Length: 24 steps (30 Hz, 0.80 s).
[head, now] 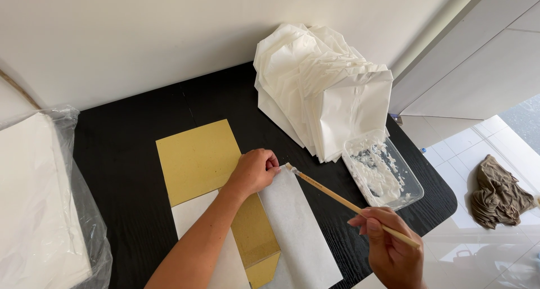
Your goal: The person applies white adhesive to a white paper sheet using a brush, then places and smooths the paper onto a yellow cardboard piece. They repeat the process with another paper sheet, aligning and pressing it onto the cardboard.
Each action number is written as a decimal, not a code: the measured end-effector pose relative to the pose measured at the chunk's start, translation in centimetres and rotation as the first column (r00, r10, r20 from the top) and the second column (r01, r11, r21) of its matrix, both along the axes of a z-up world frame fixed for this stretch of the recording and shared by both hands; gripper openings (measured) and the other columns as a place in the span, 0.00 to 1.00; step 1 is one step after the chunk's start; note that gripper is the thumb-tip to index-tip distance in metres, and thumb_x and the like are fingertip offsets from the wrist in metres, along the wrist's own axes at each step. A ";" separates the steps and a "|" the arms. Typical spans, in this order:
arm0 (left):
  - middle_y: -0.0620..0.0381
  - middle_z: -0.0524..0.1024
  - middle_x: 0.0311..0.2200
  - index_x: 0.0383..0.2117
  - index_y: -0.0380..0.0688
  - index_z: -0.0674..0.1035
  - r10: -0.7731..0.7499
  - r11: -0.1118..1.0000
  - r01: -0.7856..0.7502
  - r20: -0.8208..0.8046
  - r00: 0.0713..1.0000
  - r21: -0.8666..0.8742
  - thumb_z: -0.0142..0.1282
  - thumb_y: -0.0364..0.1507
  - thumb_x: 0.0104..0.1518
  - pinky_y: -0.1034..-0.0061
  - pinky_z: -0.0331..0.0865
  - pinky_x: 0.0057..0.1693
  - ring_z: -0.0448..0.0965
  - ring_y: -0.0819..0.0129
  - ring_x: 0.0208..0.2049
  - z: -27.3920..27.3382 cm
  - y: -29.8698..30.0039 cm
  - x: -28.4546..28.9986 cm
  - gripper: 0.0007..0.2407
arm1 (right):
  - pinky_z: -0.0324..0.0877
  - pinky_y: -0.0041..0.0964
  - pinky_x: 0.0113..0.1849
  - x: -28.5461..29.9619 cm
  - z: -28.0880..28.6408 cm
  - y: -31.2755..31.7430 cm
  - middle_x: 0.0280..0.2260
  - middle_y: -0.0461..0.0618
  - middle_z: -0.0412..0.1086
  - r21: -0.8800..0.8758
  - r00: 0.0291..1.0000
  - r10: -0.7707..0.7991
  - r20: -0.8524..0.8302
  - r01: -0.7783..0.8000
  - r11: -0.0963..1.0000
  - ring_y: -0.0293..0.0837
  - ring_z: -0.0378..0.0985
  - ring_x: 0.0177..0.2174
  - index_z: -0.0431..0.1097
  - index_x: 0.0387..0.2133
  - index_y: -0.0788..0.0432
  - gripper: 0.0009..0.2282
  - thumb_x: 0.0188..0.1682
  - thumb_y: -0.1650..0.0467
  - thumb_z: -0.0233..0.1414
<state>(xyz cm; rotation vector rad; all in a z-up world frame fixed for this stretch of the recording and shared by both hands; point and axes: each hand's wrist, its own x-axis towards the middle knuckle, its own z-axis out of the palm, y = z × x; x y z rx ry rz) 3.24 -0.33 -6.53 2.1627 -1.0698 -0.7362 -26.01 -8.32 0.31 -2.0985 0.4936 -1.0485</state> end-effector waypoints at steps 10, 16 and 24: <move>0.67 0.78 0.23 0.25 0.51 0.80 -0.005 1.000 0.004 0.017 1.000 0.001 0.62 0.30 0.57 0.73 0.70 0.42 0.76 0.72 0.28 -0.3 -0.2 0.0 0.04 | 0.73 0.29 0.26 -1.8 1.4 1.2 0.25 0.55 0.79 0.072 0.982 -0.146 -0.119 0.156 0.985 0.43 0.80 0.23 0.75 0.35 0.62 0.10 0.55 0.69 0.47; 0.67 0.77 0.23 0.25 0.51 0.80 -0.014 1.000 0.014 0.038 0.999 -0.007 0.62 0.30 0.57 0.72 0.70 0.42 0.76 0.71 0.28 -0.5 -0.2 0.0 0.04 | 0.76 0.28 0.27 -1.6 1.5 0.7 0.26 0.51 0.79 0.000 0.986 -0.077 -0.150 0.077 0.997 0.40 0.83 0.24 0.74 0.36 0.62 0.10 0.55 0.69 0.46; 0.66 0.77 0.23 0.25 0.51 0.80 -0.024 1.000 0.024 0.034 0.999 -0.002 0.61 0.28 0.58 0.72 0.69 0.44 0.75 0.71 0.28 -0.2 -0.1 0.0 0.05 | 0.78 0.30 0.27 -3.6 2.0 1.1 0.23 0.50 0.76 0.036 0.975 -0.137 -0.174 0.145 0.989 0.42 0.81 0.23 0.75 0.34 0.61 0.09 0.54 0.68 0.48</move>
